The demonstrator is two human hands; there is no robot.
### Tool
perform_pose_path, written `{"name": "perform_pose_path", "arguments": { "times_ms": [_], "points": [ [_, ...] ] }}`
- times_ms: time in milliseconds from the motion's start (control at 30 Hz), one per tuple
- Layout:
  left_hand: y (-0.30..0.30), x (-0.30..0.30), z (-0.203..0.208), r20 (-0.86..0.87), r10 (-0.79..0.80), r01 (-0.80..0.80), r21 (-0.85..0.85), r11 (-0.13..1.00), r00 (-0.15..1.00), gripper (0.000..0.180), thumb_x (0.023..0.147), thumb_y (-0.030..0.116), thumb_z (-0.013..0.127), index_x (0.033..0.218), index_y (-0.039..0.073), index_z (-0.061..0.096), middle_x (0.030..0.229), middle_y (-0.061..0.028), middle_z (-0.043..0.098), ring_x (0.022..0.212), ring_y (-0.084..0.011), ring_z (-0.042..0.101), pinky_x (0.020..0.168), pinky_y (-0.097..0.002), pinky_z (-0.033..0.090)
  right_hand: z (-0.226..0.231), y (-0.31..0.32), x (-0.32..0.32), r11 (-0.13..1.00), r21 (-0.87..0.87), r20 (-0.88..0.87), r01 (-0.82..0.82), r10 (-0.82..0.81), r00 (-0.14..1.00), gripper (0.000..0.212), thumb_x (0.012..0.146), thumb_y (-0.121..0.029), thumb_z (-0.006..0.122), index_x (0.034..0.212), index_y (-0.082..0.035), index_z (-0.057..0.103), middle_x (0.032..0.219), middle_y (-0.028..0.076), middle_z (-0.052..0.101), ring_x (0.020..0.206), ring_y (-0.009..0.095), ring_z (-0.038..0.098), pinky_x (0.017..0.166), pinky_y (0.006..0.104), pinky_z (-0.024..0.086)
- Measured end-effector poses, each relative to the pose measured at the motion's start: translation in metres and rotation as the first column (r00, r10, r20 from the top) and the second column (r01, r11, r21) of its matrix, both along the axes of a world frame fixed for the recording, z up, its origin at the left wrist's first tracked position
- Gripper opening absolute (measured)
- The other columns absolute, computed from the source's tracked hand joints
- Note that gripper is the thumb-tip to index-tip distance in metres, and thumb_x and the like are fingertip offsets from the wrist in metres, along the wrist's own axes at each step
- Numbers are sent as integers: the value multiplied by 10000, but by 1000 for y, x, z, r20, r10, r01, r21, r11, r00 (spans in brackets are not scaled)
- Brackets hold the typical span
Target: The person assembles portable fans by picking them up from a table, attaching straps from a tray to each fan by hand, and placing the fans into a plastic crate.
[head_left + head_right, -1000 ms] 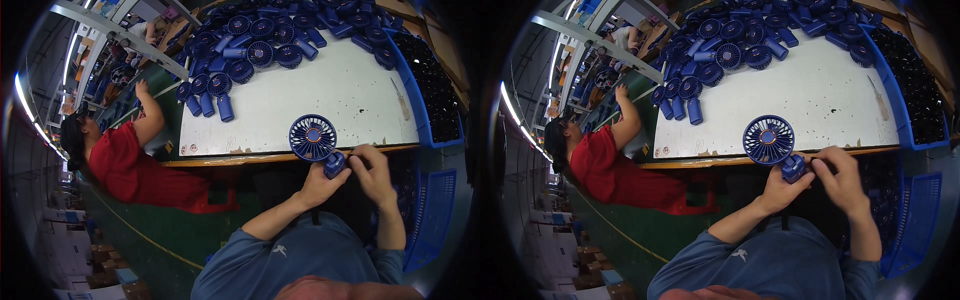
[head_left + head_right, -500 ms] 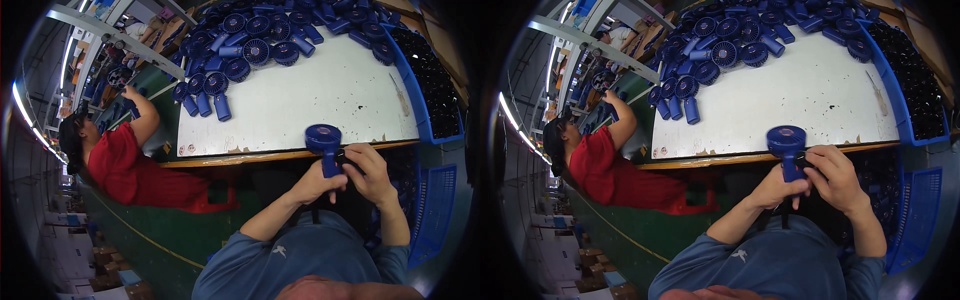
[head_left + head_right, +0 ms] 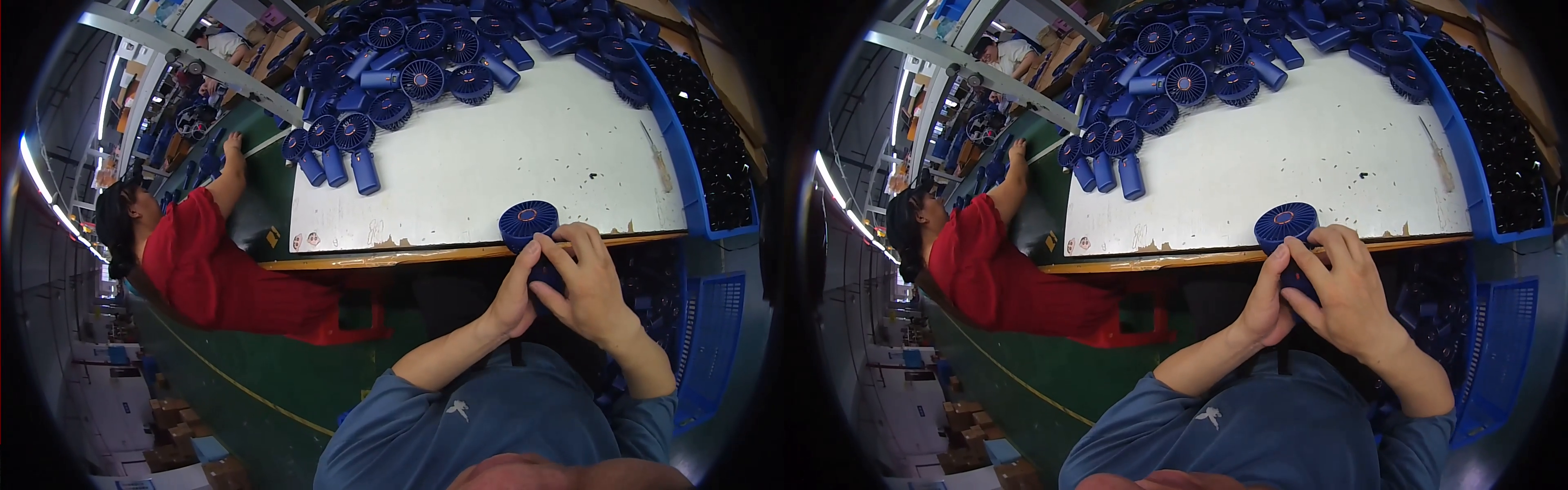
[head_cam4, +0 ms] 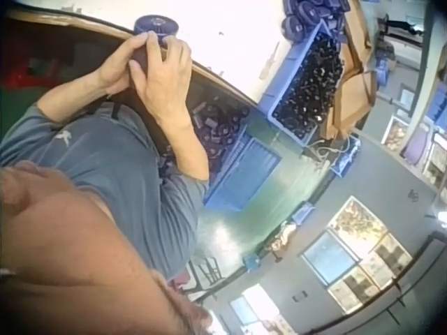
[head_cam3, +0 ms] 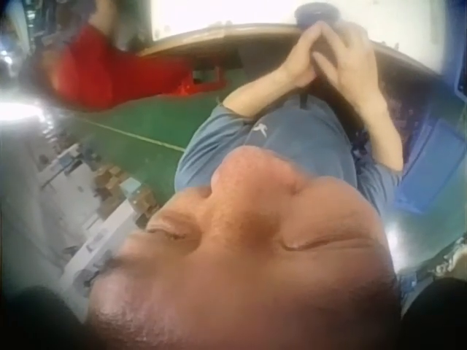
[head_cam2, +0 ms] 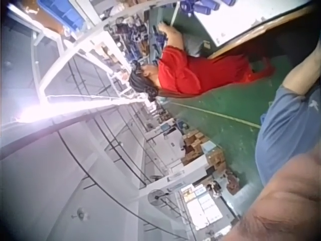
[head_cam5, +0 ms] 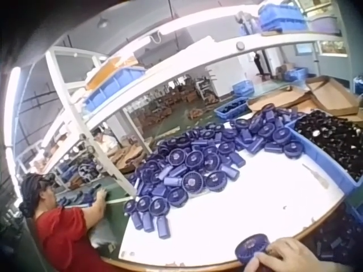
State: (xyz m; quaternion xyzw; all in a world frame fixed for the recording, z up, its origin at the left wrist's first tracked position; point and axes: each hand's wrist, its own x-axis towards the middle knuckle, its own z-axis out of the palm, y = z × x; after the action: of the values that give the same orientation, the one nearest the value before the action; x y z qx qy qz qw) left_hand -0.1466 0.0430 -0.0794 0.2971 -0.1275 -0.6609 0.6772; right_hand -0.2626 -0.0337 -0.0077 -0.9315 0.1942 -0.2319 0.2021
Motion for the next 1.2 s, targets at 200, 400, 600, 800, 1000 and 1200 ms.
{"name": "perform_pose_path", "arguments": {
  "times_ms": [200, 400, 600, 800, 1000, 1200],
  "points": [
    [1, -3, 3, 724, 8, 114, -120, 986, 690, 464, 995, 313, 484, 1309, -28, 482, 1273, -165, 547, 1202, -273, 508, 1059, -394, 364, -41, 20, -3, 980, 108, 260, 165, -188, 947, 736, 689, -42, 741, 1345, 38, 417, 1135, 231, 530, 980, 413, 549, 881, 472, 452],
    [-3, 7, 29, 965, 223, 299, -254, 920, 136, 1049, 905, 489, 622, 1519, -65, -24, 1555, -354, 54, 1453, -476, 143, 1178, -477, 180, -60, 24, -37, 241, 926, 375, -290, -503, 779, 500, 816, -253, 625, 1214, 30, 519, 840, 43, 565, 782, 116, 540, 726, 242, 437],
    [15, -28, -20, 415, -211, 249, -38, 968, 885, 685, 1007, 205, 553, 1525, -9, 159, 1346, -162, 484, 1169, -185, 533, 938, -313, 467, -80, 17, -36, 481, 844, 513, -236, -598, 615, 589, 939, -396, 573, 1300, 56, 462, 1001, 112, 590, 938, 171, 566, 855, 308, 457],
    [22, -32, -25, 375, -186, 197, 10, 980, 908, 665, 999, 194, 562, 1521, 18, 189, 1188, -118, 601, 961, -125, 594, 769, -236, 487, -84, -4, -70, 22, 803, 539, -596, -454, 709, 696, 888, -383, 669, 1345, 82, 426, 1142, 234, 628, 1046, 321, 643, 953, 430, 509],
    [12, 54, 26, 966, -249, 128, 238, 963, 74, 584, 867, 239, 709, 1343, -12, 483, 1223, -239, 598, 1096, -353, 618, 870, -429, 536, -94, 13, -144, 135, 861, 458, -490, -623, 633, 702, 828, -356, 747, 1319, 53, 457, 1037, 210, 653, 973, 344, 676, 904, 452, 554],
    [-9, 266, 5, 738, -109, -304, -136, 943, -666, 506, 956, 257, 625, 1317, -82, 525, 1296, -267, 573, 1170, -322, 584, 1027, -401, 438, -134, 37, -271, 154, 985, 170, -80, -951, 258, 516, 985, -324, 492, 1328, 63, 483, 1056, 165, 666, 1015, 249, 629, 967, 381, 468]
  ]
}}
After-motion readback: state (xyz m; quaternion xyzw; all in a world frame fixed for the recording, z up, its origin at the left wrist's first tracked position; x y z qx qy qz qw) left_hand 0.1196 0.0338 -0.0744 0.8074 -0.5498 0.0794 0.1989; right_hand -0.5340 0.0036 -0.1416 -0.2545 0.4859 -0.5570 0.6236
